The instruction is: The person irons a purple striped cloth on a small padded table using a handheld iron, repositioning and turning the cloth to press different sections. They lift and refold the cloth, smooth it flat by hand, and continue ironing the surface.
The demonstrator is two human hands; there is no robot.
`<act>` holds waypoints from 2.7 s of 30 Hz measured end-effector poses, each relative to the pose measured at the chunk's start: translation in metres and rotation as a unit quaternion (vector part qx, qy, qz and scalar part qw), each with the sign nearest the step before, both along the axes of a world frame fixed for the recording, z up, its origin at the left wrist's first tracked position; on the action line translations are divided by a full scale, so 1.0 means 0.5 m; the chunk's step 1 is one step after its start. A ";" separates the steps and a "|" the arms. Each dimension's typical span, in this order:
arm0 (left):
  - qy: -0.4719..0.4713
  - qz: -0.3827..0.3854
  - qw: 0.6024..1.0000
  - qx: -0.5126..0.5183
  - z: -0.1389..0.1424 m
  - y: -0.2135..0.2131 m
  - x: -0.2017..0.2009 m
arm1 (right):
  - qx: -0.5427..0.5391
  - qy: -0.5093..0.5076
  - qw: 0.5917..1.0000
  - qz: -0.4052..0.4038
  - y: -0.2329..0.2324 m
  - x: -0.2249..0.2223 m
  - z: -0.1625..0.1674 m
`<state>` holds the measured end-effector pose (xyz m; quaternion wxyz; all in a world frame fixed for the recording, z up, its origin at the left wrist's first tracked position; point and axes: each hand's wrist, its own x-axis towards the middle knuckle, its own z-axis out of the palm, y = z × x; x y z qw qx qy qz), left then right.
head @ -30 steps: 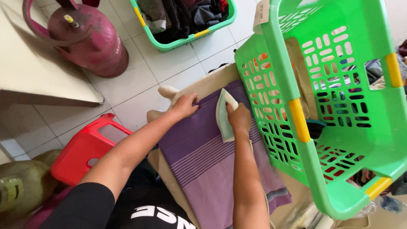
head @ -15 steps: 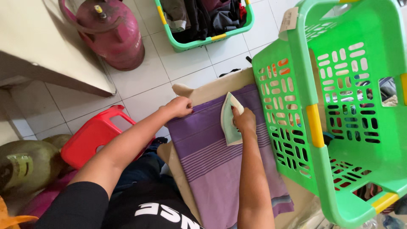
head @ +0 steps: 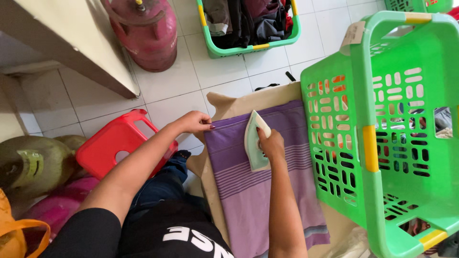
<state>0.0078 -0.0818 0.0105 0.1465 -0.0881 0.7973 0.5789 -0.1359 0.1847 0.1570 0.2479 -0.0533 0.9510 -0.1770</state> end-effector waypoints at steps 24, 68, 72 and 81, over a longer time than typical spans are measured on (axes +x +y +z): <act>-0.054 0.042 0.985 0.156 -0.034 -0.014 0.051 | 0.014 -0.004 0.999 0.050 -0.056 0.130 0.005; -0.034 0.361 0.929 0.067 0.048 0.151 0.028 | 0.037 0.049 0.993 -0.098 0.128 0.394 -0.005; 0.190 0.348 0.873 -0.283 0.108 0.200 0.056 | 0.024 0.083 0.989 -0.124 0.162 0.425 -0.013; 0.095 -0.110 0.906 -0.398 0.129 0.313 0.107 | 0.027 0.141 0.974 -0.177 0.214 0.490 -0.052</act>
